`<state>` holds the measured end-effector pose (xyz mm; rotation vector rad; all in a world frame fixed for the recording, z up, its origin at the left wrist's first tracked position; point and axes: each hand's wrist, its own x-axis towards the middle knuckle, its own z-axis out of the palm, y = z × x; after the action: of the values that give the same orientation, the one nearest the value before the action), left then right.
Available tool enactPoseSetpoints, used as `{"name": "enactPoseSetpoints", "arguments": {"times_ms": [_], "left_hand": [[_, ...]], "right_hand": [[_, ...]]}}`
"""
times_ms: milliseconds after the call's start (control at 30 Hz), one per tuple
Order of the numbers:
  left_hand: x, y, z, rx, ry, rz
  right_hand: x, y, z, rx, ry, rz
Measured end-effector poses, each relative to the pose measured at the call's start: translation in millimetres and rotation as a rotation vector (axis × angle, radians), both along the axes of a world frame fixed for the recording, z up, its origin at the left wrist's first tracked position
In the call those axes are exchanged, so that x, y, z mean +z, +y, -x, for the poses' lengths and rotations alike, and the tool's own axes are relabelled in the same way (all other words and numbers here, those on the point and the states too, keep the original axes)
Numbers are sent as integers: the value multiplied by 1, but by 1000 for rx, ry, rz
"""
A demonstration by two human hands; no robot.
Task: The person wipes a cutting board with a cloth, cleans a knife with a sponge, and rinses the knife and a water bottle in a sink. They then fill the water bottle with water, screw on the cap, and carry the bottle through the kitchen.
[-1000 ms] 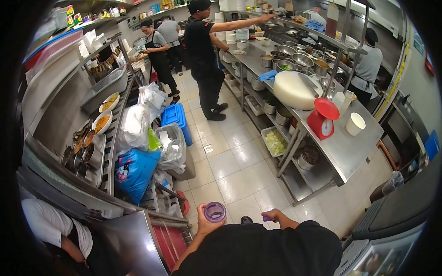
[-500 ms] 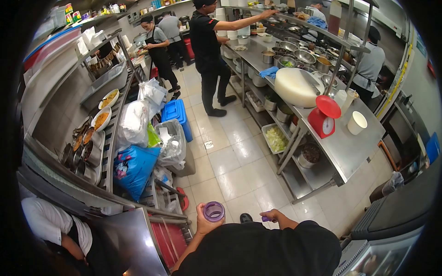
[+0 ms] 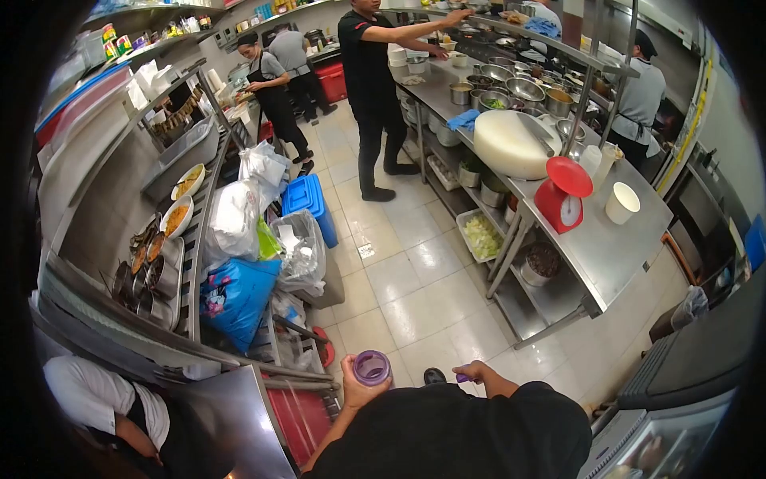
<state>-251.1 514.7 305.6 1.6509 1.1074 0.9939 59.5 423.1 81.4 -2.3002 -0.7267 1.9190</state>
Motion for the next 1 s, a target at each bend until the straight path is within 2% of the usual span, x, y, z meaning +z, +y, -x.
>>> {"name": "enactPoseSetpoints", "arguments": {"times_ms": [300,500,667,867,1000], "left_hand": [[-2,4,-2,21,49,-54],[-5,7,-6,21,2,-73],[-7,10,-7,28,22,-53],[-11,14,-6,60,29,1],[-7,13,-5,35,-6,0]], "right_hand": [[-1,0,-10,10,-17,13],[-10,8,-14,122,-38,-5],[-8,8,-10,50,-89,-20],[-14,6,-16,28,-6,18],[5,5,-17,-16,43,59]]}}
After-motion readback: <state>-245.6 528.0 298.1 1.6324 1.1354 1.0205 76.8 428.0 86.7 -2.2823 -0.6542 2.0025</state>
